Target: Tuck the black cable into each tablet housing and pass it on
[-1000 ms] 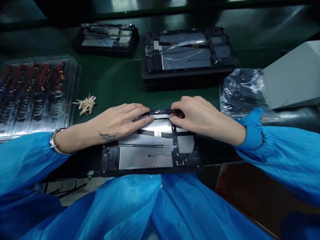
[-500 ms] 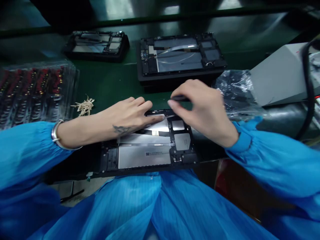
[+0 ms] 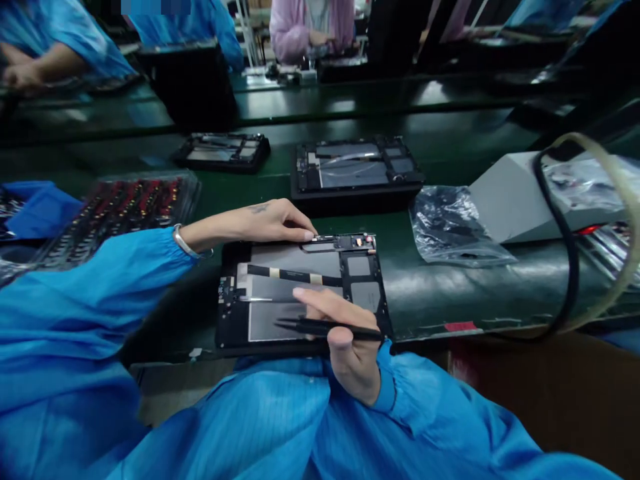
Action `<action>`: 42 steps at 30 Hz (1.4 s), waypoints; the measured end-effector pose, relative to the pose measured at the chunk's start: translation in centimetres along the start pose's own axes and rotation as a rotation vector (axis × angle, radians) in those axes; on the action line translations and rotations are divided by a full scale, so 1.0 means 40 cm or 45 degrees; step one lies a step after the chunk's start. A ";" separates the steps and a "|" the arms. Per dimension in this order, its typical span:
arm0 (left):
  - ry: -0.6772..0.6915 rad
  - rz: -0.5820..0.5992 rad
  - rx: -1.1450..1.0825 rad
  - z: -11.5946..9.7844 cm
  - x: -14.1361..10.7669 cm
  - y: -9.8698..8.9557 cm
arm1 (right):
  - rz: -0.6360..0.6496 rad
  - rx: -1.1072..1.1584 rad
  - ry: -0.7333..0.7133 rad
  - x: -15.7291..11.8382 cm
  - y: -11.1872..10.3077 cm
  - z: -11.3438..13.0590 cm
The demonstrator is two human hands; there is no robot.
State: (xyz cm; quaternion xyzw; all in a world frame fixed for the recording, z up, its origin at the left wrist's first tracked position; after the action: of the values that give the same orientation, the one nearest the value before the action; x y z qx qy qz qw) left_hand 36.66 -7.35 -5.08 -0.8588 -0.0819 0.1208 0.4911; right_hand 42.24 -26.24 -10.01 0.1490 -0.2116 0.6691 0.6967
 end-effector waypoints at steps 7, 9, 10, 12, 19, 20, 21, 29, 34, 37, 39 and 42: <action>-0.032 -0.096 -0.394 -0.018 -0.038 -0.048 | 0.322 -0.310 -0.587 0.015 -0.004 0.091; -0.055 -0.189 -0.424 -0.020 -0.052 -0.075 | 0.640 -0.666 -0.785 0.012 -0.015 0.104; -0.067 -0.231 -0.439 -0.022 -0.059 -0.088 | 0.721 -0.842 -0.852 0.017 -0.034 0.104; -0.092 -0.304 -0.505 -0.023 -0.069 -0.107 | 0.743 -1.017 -0.944 0.039 -0.085 0.113; -0.086 -0.577 -0.995 -0.037 -0.122 -0.084 | -0.279 -0.539 -0.784 0.131 -0.245 0.168; -0.042 -0.604 -1.056 -0.050 -0.137 -0.076 | -0.501 -0.443 -0.760 0.130 -0.258 0.171; 0.010 -0.632 -1.075 -0.067 -0.154 -0.071 | -0.674 -0.311 -0.716 0.129 -0.266 0.170; -0.022 -0.936 -0.753 -0.139 -0.218 -0.063 | -0.838 0.482 0.154 0.154 -0.239 0.111; -0.101 -0.889 -1.008 -0.090 -0.189 -0.022 | -0.845 0.573 0.473 0.140 -0.228 0.065; -0.191 -0.842 -1.113 -0.058 -0.176 0.002 | -0.827 0.635 0.610 0.133 -0.218 0.035; -0.248 -0.808 -1.161 -0.043 -0.170 0.015 | -0.824 0.672 0.678 0.127 -0.214 0.019; -0.301 -0.770 -1.206 -0.028 -0.161 0.030 | -0.805 0.716 0.741 0.119 -0.214 -0.002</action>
State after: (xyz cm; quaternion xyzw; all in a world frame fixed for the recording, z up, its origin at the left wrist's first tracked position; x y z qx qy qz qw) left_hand 30.86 -10.54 -4.75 -0.9042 -0.4234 0.0202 0.0529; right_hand 50.84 -22.58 -7.06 0.1950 0.2347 0.4707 0.8279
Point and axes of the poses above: each hand's wrist, its own x-axis towards the middle knuckle, its own y-axis out of the palm, z = x × y, the point moved 7 cm from there along x, towards the middle knuckle, and after that the axes turned 15 degrees about x, right-handed, at the moved point
